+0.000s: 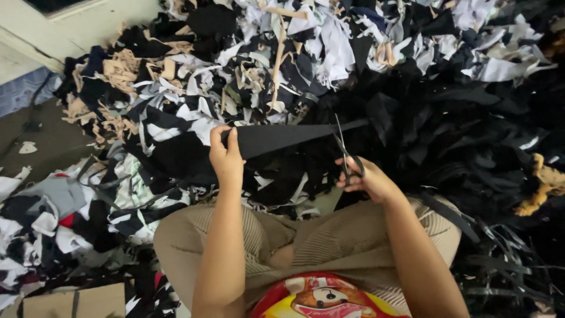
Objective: The person cuts black fabric scraps with shears while sitting in front of a large pile of fabric remnants.
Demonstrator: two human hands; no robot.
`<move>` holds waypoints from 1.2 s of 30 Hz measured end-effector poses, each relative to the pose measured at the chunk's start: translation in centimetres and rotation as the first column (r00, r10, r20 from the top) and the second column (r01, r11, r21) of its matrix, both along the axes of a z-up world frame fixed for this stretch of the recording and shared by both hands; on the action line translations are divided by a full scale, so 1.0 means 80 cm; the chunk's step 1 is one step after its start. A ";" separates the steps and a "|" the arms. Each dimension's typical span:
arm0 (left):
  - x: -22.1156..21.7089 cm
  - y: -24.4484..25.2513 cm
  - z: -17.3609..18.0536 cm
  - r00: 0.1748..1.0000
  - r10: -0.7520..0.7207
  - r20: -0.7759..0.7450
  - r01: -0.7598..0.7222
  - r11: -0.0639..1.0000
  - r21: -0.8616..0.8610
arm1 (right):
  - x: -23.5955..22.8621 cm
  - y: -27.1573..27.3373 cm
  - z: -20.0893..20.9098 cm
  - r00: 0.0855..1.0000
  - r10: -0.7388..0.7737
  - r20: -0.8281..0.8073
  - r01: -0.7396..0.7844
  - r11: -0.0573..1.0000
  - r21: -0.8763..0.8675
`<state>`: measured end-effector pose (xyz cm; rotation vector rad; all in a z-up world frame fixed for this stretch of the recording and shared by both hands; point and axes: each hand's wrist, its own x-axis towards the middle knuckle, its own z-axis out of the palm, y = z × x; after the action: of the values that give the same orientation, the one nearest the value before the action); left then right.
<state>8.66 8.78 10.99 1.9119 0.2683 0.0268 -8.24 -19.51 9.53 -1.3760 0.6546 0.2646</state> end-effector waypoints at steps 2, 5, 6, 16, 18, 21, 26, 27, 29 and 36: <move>-0.004 0.001 -0.003 1.000 -0.014 0.000 0.014 1.000 0.006 | 0.007 -0.004 -0.020 0.999 -0.040 0.021 0.039 0.999 0.008; -0.003 0.002 -0.011 1.000 -0.023 0.019 0.022 1.000 0.011 | 0.023 -0.009 -0.049 0.992 -0.092 0.090 0.088 0.995 0.047; -0.006 0.003 -0.017 0.999 -0.026 0.029 0.026 1.000 0.009 | 0.024 -0.009 -0.060 0.985 -0.116 0.129 0.106 0.991 0.079; 0.008 0.033 -0.056 0.998 -0.047 0.047 0.043 0.995 0.090 | 0.011 0.007 -0.085 0.963 -0.224 0.151 0.216 0.974 0.073; 0.005 0.032 -0.045 0.995 -0.077 0.060 0.071 0.992 0.105 | 0.012 0.011 -0.072 0.973 -0.199 0.121 0.183 0.974 0.132; -0.007 0.037 -0.051 0.993 -0.101 0.056 0.093 0.987 0.131 | 0.030 0.004 -0.055 0.992 -0.112 0.059 0.101 0.980 0.171; -0.035 0.035 -0.037 0.993 -0.110 0.030 0.105 0.986 0.129 | 0.067 -0.001 -0.069 0.994 -0.099 0.036 0.090 0.976 0.200; -0.034 0.036 -0.049 0.992 -0.115 0.048 0.109 0.986 0.123 | 0.074 -0.004 -0.085 0.992 -0.121 0.033 0.113 0.975 0.192; -0.018 0.055 -0.063 0.980 -0.104 0.172 0.071 0.980 0.188 | 0.068 -0.008 -0.105 0.982 -0.185 0.033 0.176 0.967 0.182; 0.001 0.092 -0.007 0.980 -0.163 0.117 0.110 0.923 0.370 | 0.050 -0.014 -0.075 0.998 -0.066 0.005 0.066 0.998 0.022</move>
<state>8.78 16.14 10.45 2.2799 0.0281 0.1304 -4.25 -20.60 3.55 -1.3318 0.6891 0.2140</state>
